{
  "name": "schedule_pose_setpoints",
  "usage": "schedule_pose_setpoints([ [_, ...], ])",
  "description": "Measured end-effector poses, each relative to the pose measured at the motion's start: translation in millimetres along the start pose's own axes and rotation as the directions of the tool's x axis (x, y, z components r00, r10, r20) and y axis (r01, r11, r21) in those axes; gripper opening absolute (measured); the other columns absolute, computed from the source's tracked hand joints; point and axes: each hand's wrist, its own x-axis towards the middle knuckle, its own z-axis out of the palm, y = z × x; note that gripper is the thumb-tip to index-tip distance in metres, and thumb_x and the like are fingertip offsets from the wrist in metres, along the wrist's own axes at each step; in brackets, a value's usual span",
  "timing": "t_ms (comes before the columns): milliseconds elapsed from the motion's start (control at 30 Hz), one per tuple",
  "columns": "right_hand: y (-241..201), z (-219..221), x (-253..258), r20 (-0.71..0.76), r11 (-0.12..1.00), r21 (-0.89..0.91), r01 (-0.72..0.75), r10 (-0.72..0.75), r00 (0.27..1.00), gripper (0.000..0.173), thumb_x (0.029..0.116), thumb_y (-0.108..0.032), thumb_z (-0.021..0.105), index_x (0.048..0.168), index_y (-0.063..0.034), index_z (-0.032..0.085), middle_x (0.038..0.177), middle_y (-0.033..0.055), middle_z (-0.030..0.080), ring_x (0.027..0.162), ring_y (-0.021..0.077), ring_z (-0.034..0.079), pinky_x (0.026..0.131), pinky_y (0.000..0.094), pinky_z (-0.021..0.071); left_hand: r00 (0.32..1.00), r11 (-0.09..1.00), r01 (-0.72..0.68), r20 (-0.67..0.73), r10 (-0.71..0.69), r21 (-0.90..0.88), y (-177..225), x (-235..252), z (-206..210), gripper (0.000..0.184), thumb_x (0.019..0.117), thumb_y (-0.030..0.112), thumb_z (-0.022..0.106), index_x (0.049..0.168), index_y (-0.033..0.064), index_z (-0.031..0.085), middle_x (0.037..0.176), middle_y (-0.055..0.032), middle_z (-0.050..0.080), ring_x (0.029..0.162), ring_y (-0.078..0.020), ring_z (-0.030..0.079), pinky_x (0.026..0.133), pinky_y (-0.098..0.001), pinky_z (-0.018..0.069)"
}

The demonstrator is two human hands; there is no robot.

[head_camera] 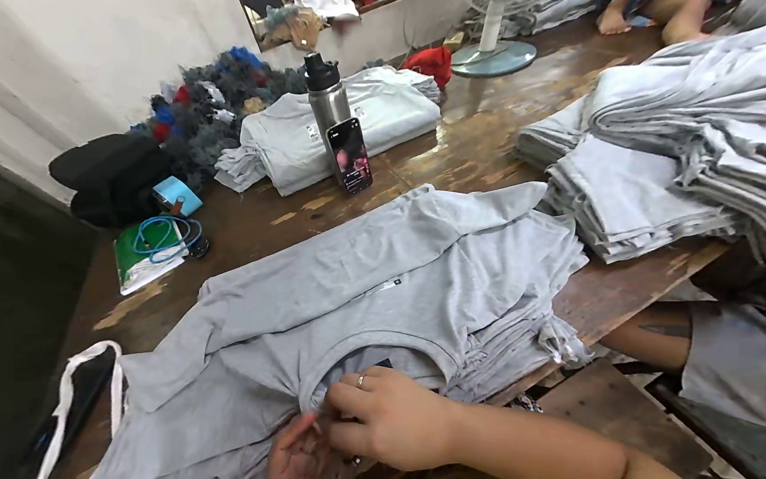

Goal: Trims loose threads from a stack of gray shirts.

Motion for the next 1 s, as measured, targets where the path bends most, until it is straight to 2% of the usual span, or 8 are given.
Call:
schedule_pose_setpoints([
  [100,0,1,-3,-0.036,1.000,0.010,0.020,-0.019,0.999,0.014,0.0983,-0.005,0.058,0.091,-0.0082,0.069,0.095,0.0124,0.068,0.083,0.0248,0.067,0.068,0.0349,0.0563,0.998,0.998,-0.027,0.058,0.023,0.063,-2,-1,2,0.034,0.0942,0.016,0.072,0.126,0.0276,0.071,0.123,0.0125,0.070,0.108,-0.0028,0.068,0.094,-0.0225,0.0568],
  [200,-3,1,-6,-0.061,0.999,-0.003,0.035,-0.035,0.997,0.014,0.0998,-0.006,0.057,0.092,-0.0089,0.068,0.093,0.0109,0.067,0.081,0.0232,0.066,0.067,0.0337,0.0550,0.996,0.985,-0.089,0.033,0.085,0.148,-6,-5,5,0.035,0.0939,0.013,0.073,0.126,0.0278,0.072,0.125,0.0150,0.069,0.111,-0.0002,0.066,0.095,-0.0204,0.0561],
  [367,-14,-1,-10,-0.099,0.996,0.060,0.063,-0.057,0.993,0.016,0.1010,-0.005,0.054,0.092,-0.0084,0.067,0.093,0.0098,0.068,0.081,0.0217,0.067,0.068,0.0324,0.0546,0.977,0.900,-0.199,0.002,0.215,0.388,-11,-5,8,0.023,0.0961,0.023,0.071,0.118,0.0293,0.075,0.127,0.0214,0.066,0.116,0.0062,0.060,0.098,-0.0161,0.0515],
  [533,-12,-5,-12,-0.065,0.988,0.149,0.029,-0.019,0.998,0.009,0.0978,-0.004,0.057,0.095,-0.0074,0.065,0.091,0.0104,0.066,0.073,0.0212,0.064,0.061,0.0322,0.0525,0.956,0.882,-0.233,-0.068,0.284,0.409,-15,-4,14,0.017,0.0951,0.026,0.073,0.111,0.0288,0.078,0.120,0.0209,0.068,0.110,0.0062,0.062,0.092,-0.0135,0.0527],
  [633,-9,-10,-16,-0.060,0.980,0.184,-0.070,0.083,0.995,0.012,0.0902,-0.005,0.064,0.102,-0.0060,0.066,0.088,0.0102,0.065,0.070,0.0221,0.064,0.059,0.0338,0.0527,0.948,0.899,-0.207,-0.147,0.281,0.385,-17,-4,16,0.019,0.0922,0.014,0.074,0.106,0.0264,0.079,0.112,0.0172,0.070,0.101,0.0036,0.066,0.086,-0.0150,0.0565],
  [767,-4,-21,-24,0.015,0.928,0.205,-0.310,0.314,0.949,0.023,0.0853,-0.013,0.075,0.103,-0.0008,0.065,0.100,0.0162,0.064,0.083,0.0240,0.066,0.070,0.0326,0.0579,0.950,0.943,-0.131,-0.234,0.208,0.308,-12,-3,16,0.010,0.0923,0.023,0.075,0.100,0.0290,0.078,0.104,0.0173,0.072,0.095,0.0036,0.067,0.083,-0.0152,0.0574],
  [867,0,-26,-33,0.104,0.898,0.156,-0.412,0.400,0.911,0.024,0.0920,-0.023,0.071,0.098,-0.0007,0.064,0.098,0.0157,0.061,0.080,0.0223,0.064,0.068,0.0314,0.0571,0.945,0.985,-0.044,-0.313,0.095,0.166,-2,-3,21,0.006,0.0909,0.029,0.076,0.096,0.0287,0.078,0.100,0.0149,0.073,0.091,0.0022,0.068,0.082,-0.0177,0.0583],
  [1000,-2,-22,-45,0.096,0.915,0.077,-0.396,0.389,0.916,0.034,0.0999,-0.037,0.061,0.097,-0.0028,0.061,0.088,0.0108,0.057,0.068,0.0187,0.059,0.058,0.0291,0.0528,0.949,0.999,0.006,-0.316,-0.017,-0.035,5,-4,28,0.005,0.0899,0.026,0.077,0.094,0.0252,0.079,0.102,0.0098,0.075,0.093,-0.0010,0.070,0.085,-0.0207,0.0594],
])
